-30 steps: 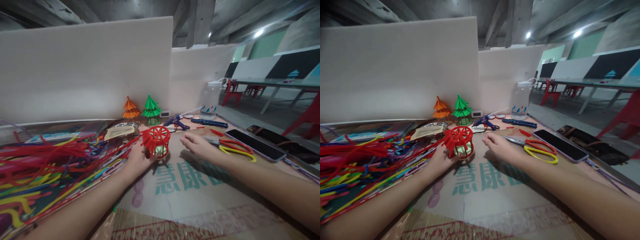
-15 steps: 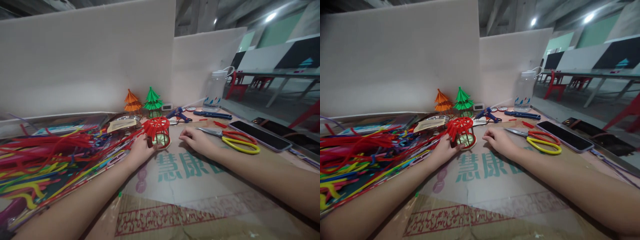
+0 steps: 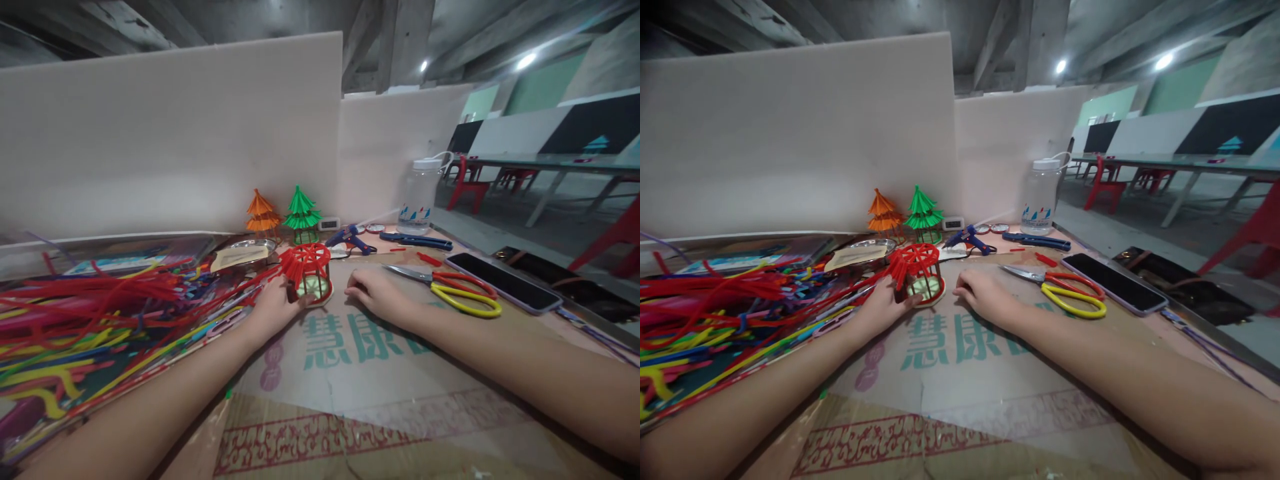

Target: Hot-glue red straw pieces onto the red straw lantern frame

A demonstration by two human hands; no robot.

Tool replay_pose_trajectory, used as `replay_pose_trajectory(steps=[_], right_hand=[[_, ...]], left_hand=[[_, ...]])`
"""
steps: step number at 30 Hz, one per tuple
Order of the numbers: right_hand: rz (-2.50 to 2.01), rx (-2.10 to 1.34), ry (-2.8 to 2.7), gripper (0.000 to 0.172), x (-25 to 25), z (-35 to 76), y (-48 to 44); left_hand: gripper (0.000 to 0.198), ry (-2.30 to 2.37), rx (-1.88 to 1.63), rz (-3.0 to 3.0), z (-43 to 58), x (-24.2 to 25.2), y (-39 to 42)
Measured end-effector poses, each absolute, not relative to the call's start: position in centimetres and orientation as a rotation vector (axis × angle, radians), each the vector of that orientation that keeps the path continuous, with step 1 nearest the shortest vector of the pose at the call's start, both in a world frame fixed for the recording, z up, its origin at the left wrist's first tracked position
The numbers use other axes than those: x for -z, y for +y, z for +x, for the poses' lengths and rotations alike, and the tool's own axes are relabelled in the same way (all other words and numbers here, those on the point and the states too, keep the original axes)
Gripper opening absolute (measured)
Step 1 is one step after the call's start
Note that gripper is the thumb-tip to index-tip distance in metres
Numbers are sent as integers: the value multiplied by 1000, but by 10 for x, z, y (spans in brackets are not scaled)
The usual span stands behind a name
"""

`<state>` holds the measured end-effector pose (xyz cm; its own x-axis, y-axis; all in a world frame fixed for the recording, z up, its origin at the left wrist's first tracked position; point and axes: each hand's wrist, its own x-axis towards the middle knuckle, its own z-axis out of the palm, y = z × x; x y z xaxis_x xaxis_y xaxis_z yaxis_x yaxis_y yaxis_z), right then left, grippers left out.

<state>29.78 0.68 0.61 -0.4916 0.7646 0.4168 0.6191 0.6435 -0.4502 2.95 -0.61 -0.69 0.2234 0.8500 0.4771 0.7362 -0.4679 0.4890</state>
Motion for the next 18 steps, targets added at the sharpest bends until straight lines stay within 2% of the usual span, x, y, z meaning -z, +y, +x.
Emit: replay_pose_trajectory(steps=[8,18], right_hand=[[-1063,-292,-2335,21,-4,298,5],[-1075,-278,-2330,11,-5,298,6]], left_hand=[[47,1413,-1106,2374,31,2,-8],[47,1424,-1070,2369,30,3,-7]])
